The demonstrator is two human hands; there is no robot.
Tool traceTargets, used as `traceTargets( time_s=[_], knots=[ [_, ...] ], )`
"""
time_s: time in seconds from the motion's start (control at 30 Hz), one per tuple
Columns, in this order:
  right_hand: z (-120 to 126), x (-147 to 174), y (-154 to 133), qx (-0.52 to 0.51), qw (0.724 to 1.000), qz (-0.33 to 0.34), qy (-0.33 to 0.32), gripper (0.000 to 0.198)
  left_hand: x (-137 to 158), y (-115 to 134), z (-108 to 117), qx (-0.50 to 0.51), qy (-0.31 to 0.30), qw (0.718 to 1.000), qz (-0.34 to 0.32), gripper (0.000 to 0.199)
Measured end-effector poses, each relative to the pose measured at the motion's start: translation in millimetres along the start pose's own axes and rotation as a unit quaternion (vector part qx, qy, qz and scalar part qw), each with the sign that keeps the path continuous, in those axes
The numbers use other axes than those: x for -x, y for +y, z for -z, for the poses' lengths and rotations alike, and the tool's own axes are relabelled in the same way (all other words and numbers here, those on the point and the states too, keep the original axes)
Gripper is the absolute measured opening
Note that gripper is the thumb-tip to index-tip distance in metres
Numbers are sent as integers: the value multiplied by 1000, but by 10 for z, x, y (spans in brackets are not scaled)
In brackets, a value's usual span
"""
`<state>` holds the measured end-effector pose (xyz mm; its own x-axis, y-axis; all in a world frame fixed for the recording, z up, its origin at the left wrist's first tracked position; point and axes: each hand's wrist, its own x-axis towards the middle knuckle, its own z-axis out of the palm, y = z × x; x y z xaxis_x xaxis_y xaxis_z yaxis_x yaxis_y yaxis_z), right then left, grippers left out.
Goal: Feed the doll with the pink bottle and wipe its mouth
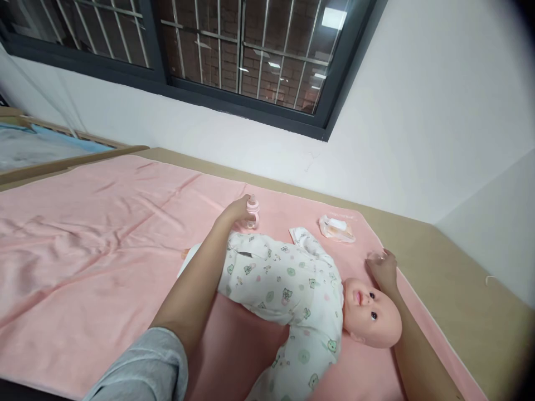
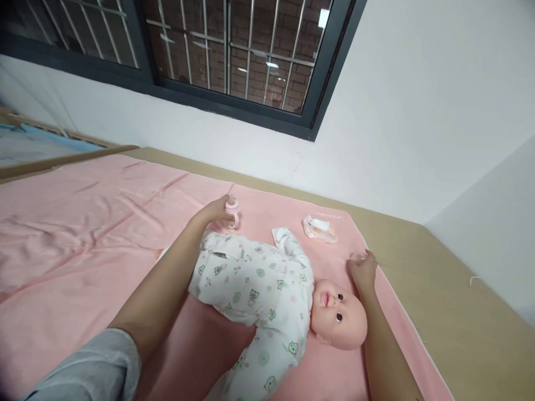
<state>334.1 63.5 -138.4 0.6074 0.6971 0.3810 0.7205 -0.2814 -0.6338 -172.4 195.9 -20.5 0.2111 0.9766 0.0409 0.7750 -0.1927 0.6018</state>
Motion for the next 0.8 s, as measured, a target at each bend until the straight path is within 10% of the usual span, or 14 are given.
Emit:
traceTargets(
  time_s=[0.17,0.8],
  knots=[
    [44,10,-71,29,995,-92,-14,97,-24,-35,-43,32,6,999,-9,38],
    [144,24,-126,30,991,-115,-56,90,-35,81,18,66,124,990,-8,53]
  ],
)
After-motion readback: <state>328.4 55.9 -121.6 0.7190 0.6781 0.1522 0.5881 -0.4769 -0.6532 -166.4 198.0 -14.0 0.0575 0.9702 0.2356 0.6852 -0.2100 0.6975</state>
